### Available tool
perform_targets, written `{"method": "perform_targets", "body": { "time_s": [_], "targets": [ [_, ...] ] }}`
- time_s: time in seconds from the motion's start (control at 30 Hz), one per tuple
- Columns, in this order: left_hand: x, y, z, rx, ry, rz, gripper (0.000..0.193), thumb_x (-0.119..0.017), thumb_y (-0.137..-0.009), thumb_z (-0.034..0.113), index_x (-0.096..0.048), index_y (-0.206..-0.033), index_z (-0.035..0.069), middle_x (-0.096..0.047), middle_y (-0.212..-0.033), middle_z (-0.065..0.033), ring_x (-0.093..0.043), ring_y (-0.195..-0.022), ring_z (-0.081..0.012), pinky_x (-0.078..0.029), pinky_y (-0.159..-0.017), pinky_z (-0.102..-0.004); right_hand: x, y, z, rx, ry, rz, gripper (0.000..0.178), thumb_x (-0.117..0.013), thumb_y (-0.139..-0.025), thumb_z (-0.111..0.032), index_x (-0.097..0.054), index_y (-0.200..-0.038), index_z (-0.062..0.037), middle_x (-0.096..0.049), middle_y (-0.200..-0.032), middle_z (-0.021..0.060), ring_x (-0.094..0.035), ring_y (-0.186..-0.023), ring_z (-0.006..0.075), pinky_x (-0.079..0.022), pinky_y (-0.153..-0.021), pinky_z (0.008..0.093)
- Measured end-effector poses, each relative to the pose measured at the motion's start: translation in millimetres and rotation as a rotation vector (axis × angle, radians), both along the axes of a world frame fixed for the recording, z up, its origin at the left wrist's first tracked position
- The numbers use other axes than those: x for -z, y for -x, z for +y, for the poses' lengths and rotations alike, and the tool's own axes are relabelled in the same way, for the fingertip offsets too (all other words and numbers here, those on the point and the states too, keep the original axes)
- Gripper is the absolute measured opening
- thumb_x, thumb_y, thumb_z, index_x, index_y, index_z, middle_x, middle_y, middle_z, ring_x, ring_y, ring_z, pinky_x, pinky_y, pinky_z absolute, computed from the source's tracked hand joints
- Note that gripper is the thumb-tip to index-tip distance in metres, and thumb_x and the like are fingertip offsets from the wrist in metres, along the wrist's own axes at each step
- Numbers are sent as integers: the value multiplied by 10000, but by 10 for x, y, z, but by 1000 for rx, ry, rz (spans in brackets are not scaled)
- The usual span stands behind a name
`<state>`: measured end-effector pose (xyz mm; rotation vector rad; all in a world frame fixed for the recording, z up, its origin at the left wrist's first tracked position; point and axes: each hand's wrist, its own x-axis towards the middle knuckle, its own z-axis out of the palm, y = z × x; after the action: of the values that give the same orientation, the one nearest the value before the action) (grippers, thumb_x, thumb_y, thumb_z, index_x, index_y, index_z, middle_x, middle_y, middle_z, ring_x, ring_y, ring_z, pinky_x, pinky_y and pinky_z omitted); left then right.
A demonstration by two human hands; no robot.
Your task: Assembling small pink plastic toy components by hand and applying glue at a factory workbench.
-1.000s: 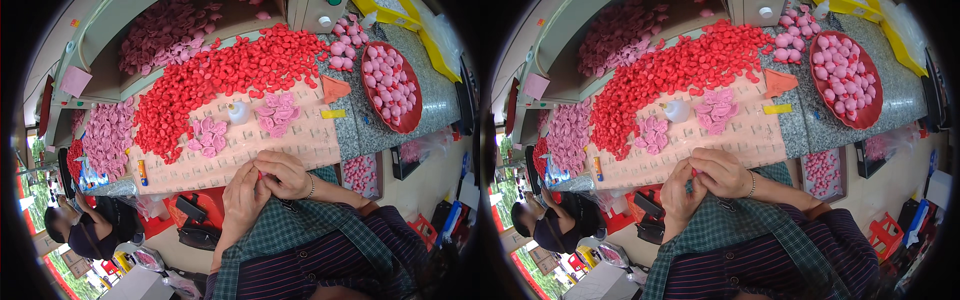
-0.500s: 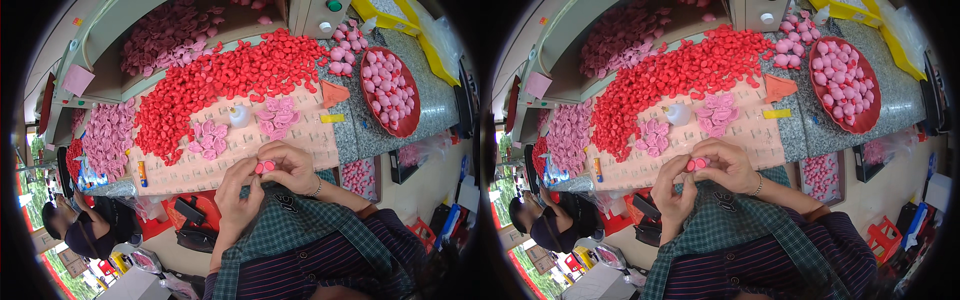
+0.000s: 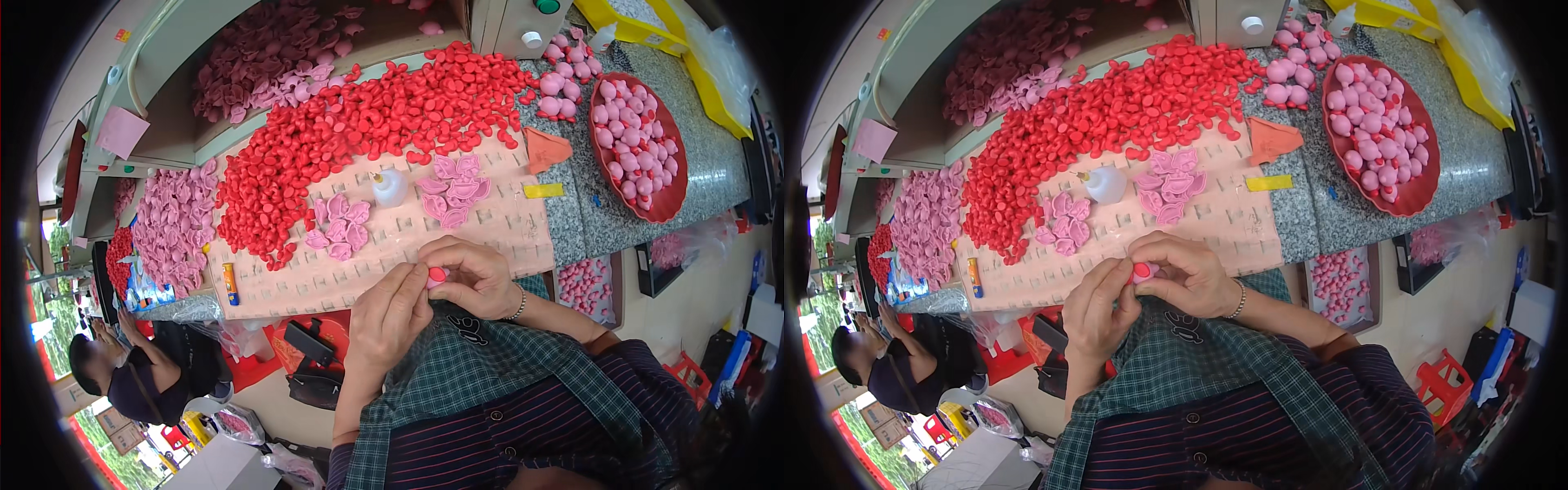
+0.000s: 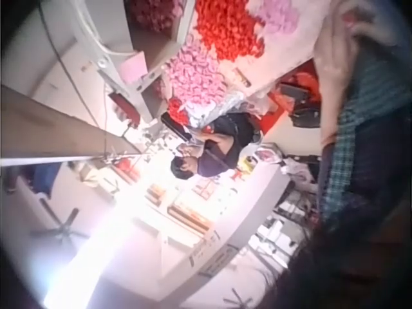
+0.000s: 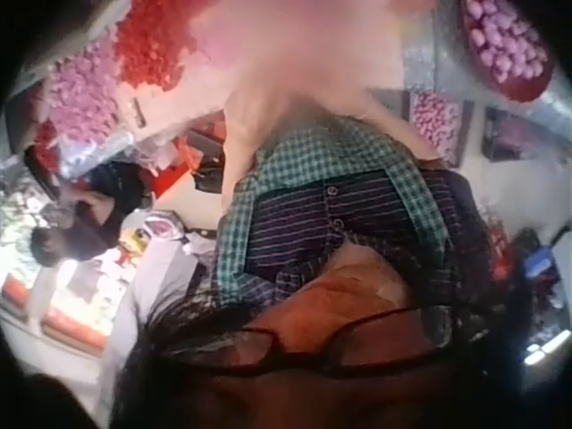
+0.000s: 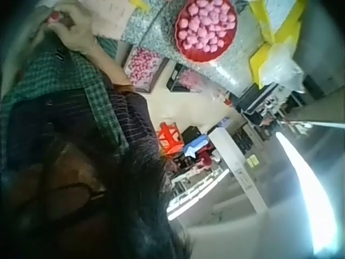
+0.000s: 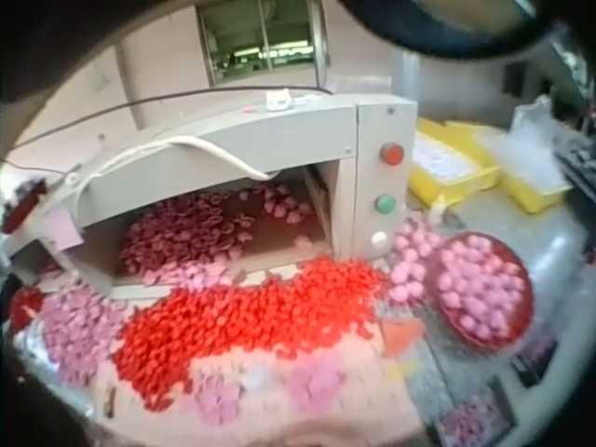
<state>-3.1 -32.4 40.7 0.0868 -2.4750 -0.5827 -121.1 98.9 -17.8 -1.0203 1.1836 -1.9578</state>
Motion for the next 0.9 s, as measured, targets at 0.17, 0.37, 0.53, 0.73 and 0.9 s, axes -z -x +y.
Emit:
{"method": "perform_targets", "body": {
  "time_s": [0.17, 0.37, 0.53, 0.73, 0.9],
  "targets": [
    [30, -15, 68, -64, 11, 34, 295, -713, -751, -72, -670, -1036, -8, -701, -943, -159, -716, -801, -283, -594, -655, -335, 0, 10, -1, -11, -16, 74, 372, -745, -841, -1, -584, -1170, 61, -585, -1202, 191, -612, -1062, 200, -519, -901, 305],
    [34, 29, 112, -97, 11, 51, 260, -710, -770, -58, -672, -1020, -1, -703, -930, -155, -719, -787, -278, -593, -645, -331, -52, 38, 13, 25, -52, 127, 373, -756, -836, -17, -587, -1161, 57, -604, -1167, 183, -635, -1005, 195, -538, -848, 300],
    [-25, 22, 124, -112, -104, 14, 256, -712, -746, -65, -672, -992, -9, -696, -938, -167, -712, -812, -270, -584, -693, -319, -67, 7, -18, 76, -30, 99, 366, -772, -822, -34, -606, -1138, 44, -631, -1120, 178, -646, -985, 206, -537, -818, 298],
    [-233, -32, 141, -178, -409, -112, 244, -711, -712, -78, -668, -945, -18, -685, -941, -157, -698, -818, -215, -556, -720, -289, -70, 10, -35, 182, 14, 343, 325, -770, -794, 9, -641, -1092, 22, -648, -1090, 180, -657, -957, 259, -534, -799, 330],
    [-327, -36, 158, -199, -414, -160, 211, -711, -706, -86, -667, -900, -16, -685, -921, -135, -690, -779, -188, -542, -689, -264, -44, -27, -45, 228, 58, 450, 349, -742, -743, 86, -658, -1070, -2, -653, -1079, 188, -668, -916, 281, -537, -766, 335]
  ]
}}
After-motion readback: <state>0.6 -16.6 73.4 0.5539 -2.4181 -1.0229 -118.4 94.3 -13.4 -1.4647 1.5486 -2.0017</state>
